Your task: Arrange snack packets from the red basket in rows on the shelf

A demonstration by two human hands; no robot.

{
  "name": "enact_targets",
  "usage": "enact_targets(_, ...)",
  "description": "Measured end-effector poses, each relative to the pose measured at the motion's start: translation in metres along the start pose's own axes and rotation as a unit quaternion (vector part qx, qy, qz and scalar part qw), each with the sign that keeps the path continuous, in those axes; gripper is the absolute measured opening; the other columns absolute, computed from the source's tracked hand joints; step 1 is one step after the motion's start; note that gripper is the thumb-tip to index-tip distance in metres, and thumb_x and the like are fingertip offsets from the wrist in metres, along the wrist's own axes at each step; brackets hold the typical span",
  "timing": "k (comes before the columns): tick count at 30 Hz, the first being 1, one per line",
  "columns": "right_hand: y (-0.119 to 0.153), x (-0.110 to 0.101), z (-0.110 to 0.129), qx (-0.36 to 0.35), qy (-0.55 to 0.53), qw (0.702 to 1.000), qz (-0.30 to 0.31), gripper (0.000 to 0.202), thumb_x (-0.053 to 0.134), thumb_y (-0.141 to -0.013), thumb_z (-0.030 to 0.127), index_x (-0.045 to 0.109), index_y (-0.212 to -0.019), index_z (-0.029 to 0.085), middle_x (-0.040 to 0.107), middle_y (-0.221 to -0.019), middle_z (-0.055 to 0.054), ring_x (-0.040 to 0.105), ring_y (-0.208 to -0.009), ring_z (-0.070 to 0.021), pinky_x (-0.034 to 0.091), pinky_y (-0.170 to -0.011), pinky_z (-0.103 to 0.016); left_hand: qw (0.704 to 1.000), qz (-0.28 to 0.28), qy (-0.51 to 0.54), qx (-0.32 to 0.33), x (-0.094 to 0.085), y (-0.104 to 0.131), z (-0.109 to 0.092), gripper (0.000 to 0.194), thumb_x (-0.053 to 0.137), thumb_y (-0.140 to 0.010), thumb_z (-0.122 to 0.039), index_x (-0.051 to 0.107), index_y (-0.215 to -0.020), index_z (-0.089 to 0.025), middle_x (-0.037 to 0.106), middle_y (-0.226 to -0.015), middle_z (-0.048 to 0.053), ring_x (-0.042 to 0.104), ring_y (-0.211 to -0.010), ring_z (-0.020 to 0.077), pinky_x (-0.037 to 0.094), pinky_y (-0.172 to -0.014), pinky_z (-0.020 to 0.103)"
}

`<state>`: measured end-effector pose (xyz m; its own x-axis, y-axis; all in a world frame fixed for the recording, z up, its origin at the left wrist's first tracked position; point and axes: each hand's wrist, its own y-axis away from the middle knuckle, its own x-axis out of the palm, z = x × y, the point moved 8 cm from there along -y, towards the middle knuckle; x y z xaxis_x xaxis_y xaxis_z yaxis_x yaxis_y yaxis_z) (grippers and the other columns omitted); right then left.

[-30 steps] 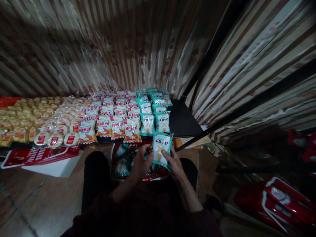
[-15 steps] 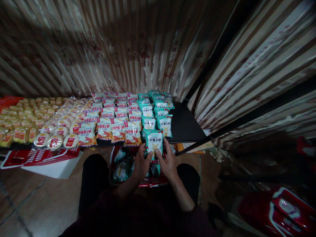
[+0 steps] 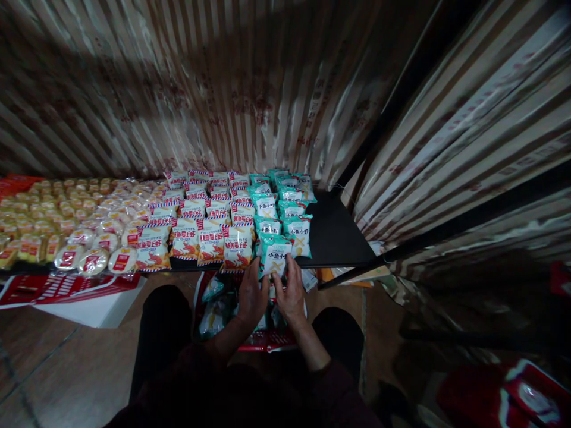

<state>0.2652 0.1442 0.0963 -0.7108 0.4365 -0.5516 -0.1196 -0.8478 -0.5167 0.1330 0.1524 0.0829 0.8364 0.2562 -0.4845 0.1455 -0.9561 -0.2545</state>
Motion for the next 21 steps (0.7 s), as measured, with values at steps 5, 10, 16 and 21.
enact_targets(5, -0.003, 0.005, -0.010, 0.002, 0.012, 1.000, -0.009, 0.054, 0.042, -0.094, 0.031, 0.029, -0.146, 0.022, 0.049, -0.136, -0.014, 0.047, -0.127, -0.0255, 0.043, -0.102, -0.048, 0.999, -0.011, 0.003, 0.040, -0.002, 0.005, 0.004, 0.044, 0.045, -0.088, -0.021, 0.045, -0.133, -0.016, 0.056, -0.132, 0.014, 0.053, -0.124, 0.0245, 0.045, -0.103, 0.044)
enact_targets(10, -0.007, 0.009, -0.016, 0.015, 0.009, 1.000, -0.014, 0.051, 0.038, -0.095, 0.031, 0.031, -0.145, 0.021, 0.050, -0.135, -0.014, 0.047, -0.126, -0.0250, 0.043, -0.103, -0.049, 0.995, 0.015, -0.004, 0.100, -0.002, 0.008, -0.007, 0.046, 0.041, -0.091, -0.018, 0.039, -0.137, -0.019, 0.049, -0.140, 0.014, 0.046, -0.131, 0.0224, 0.045, -0.104, 0.043)
enact_targets(16, -0.010, 0.012, -0.018, 0.024, 0.035, 0.999, -0.003, 0.050, 0.037, -0.096, 0.032, 0.032, -0.144, 0.020, 0.053, -0.133, -0.016, 0.050, -0.122, -0.0263, 0.044, -0.100, -0.049, 0.987, -0.010, -0.043, 0.153, -0.001, 0.010, -0.018, 0.043, 0.038, -0.092, -0.013, 0.041, -0.134, -0.021, 0.041, -0.146, 0.013, 0.039, -0.136, 0.0204, 0.043, -0.107, 0.041)
enact_targets(21, -0.008, 0.010, -0.017, 0.001, 0.077, 0.997, -0.019, 0.052, 0.037, -0.095, 0.029, 0.029, -0.145, 0.019, 0.049, -0.136, -0.017, 0.045, -0.127, -0.0272, 0.043, -0.100, -0.050, 0.985, -0.014, -0.039, 0.170, 0.002, 0.012, -0.020, 0.041, 0.037, -0.092, -0.012, 0.040, -0.133, -0.020, 0.035, -0.149, 0.014, 0.032, -0.140, 0.0214, 0.042, -0.108, 0.041)
